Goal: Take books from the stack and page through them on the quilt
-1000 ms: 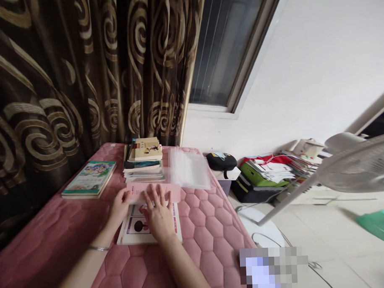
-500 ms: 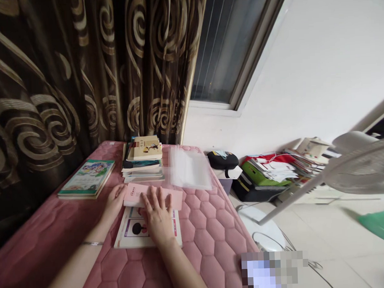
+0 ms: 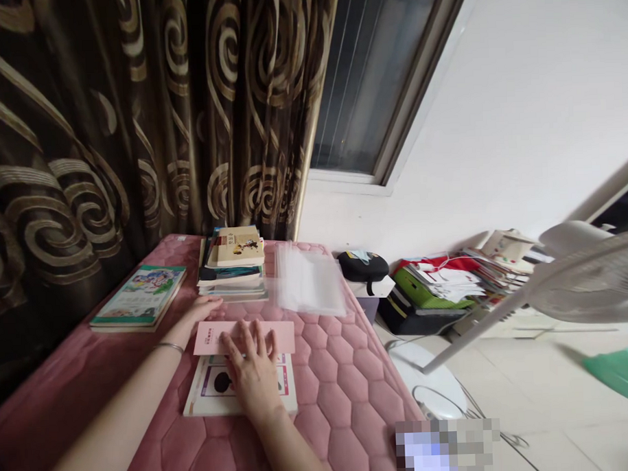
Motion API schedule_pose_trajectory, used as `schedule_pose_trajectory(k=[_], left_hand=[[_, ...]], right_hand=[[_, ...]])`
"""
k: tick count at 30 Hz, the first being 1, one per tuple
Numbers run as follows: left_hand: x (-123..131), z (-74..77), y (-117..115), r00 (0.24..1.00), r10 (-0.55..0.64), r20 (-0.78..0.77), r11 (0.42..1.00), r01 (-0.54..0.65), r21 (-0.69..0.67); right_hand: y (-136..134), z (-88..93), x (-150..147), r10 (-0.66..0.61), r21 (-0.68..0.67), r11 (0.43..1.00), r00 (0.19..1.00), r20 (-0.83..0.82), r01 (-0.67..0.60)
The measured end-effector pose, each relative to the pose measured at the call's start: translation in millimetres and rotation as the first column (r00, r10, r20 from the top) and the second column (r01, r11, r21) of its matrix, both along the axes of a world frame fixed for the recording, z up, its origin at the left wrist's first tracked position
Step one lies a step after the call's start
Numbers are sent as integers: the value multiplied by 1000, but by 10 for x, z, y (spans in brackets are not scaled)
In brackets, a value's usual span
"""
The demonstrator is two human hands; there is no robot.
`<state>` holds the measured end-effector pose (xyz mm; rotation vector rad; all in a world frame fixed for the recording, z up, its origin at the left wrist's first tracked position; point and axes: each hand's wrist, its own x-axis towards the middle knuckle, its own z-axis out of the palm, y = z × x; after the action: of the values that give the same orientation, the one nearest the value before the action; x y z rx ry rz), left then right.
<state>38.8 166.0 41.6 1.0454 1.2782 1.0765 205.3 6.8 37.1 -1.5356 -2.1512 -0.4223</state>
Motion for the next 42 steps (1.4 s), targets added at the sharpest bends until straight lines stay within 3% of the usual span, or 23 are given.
schedule_pose_trajectory(k=[5,10,16,25,35,42], left_hand=[[-2,3,-144,993,-84,78,996,83,13],[-61,-93,-339,984,-98,151,993,87,74],[-79,-200,-382,979,-94,178,992,77,102],[-117,-135,-513,979,-86,183,994,73,76],[-131,-209,-573,985,-41,168,997,30,71],[-117,-136,-677,983,-25,180,998,13,63]], right_hand=[[-28,-15,9,20,-40,999,1000,-6,-20],[-86,-45,13,1,-71,997,1000,-20,-3],[-107,-62,-6,-9,-93,996,1000,-19,7],[-85,-101,-30,-33,-141,990,999,-25,29],[-47,-126,-59,-43,-169,985,999,-11,41],[-17,-131,-43,-23,-181,983,1000,4,23]])
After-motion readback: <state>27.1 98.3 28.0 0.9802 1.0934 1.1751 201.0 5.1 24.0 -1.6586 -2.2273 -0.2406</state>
